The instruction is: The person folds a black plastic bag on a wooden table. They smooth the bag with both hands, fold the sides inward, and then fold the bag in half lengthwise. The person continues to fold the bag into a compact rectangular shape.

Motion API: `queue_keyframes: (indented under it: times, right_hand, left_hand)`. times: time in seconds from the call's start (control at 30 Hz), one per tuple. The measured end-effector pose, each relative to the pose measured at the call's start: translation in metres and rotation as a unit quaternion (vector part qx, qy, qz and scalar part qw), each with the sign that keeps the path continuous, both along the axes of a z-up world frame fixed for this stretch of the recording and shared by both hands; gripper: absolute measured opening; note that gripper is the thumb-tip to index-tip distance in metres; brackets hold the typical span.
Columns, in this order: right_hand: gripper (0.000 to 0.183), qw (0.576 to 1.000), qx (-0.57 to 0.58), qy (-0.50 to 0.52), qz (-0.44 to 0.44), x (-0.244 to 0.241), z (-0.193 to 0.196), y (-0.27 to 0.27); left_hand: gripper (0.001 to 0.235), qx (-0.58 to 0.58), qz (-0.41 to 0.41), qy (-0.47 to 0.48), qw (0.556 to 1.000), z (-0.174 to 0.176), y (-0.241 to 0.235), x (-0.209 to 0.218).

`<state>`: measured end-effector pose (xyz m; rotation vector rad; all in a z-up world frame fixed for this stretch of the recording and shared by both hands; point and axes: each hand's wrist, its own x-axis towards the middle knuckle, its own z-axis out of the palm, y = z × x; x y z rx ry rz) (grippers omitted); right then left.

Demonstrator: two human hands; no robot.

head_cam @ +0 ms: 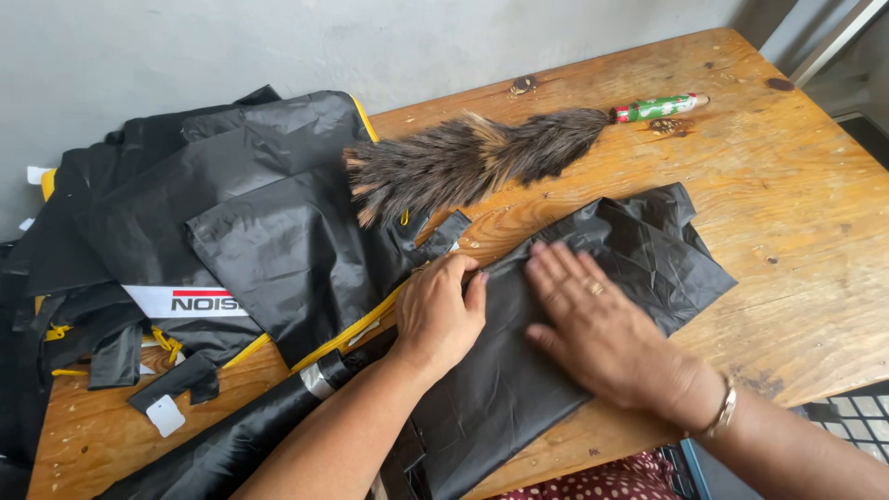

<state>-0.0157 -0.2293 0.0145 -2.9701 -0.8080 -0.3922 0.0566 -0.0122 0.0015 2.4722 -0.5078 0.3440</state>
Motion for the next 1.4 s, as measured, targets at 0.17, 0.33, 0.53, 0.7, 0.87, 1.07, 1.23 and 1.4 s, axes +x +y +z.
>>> queue_keyframes:
  times: [0.17, 0.33, 0.53, 0.7, 0.87, 1.07, 1.23, 1.4]
  right_hand:
    - [0.052, 0.983, 0.179, -0.014, -0.049, -0.025, 0.051, -0.001]
    - [0.022, 0.919, 0.345, 0.144, -0.126, -0.08, 0.059, -0.018]
    - [0.039, 0.761, 0.397, 0.379, -0.347, -0.089, 0.058, -0.019]
    - [0.085, 0.614, 0.703, 0.213, -0.288, -0.072, 0.067, 0.006]
    - [0.087, 0.562, 0.784, 0.135, -0.227, -0.061, 0.04, 0.003]
    - [0.044, 0.425, 0.843, 0.186, -0.273, -0.044, 0.097, 0.027]
    - [0.044, 0.431, 0.848, 0.157, -0.265, -0.034, 0.087, 0.01]
    - [0.046, 0.399, 0.839, 0.202, -0.31, -0.028, 0.093, 0.015]
  left_hand:
    - [0.026, -0.015, -0.012, 0.076, 0.997, 0.016, 0.0, 0.003]
    - [0.023, -0.036, -0.031, 0.149, 0.988, 0.023, 0.003, 0.003]
    - [0.032, -0.2, -0.083, 0.178, 0.96, 0.029, 0.012, 0.002]
    - [0.028, -0.34, -0.104, 0.238, 0.904, 0.028, 0.015, 0.006]
    - [0.03, -0.246, -0.058, 0.061, 0.966, 0.025, 0.004, 0.0]
    - [0.031, -0.085, -0.103, -0.22, 0.966, 0.074, -0.013, -0.041]
    - [0.064, -0.009, -0.22, -0.163, 0.962, 0.059, -0.027, -0.067]
    - [0.074, 0.065, -0.255, -0.079, 0.961, 0.031, -0.036, -0.067]
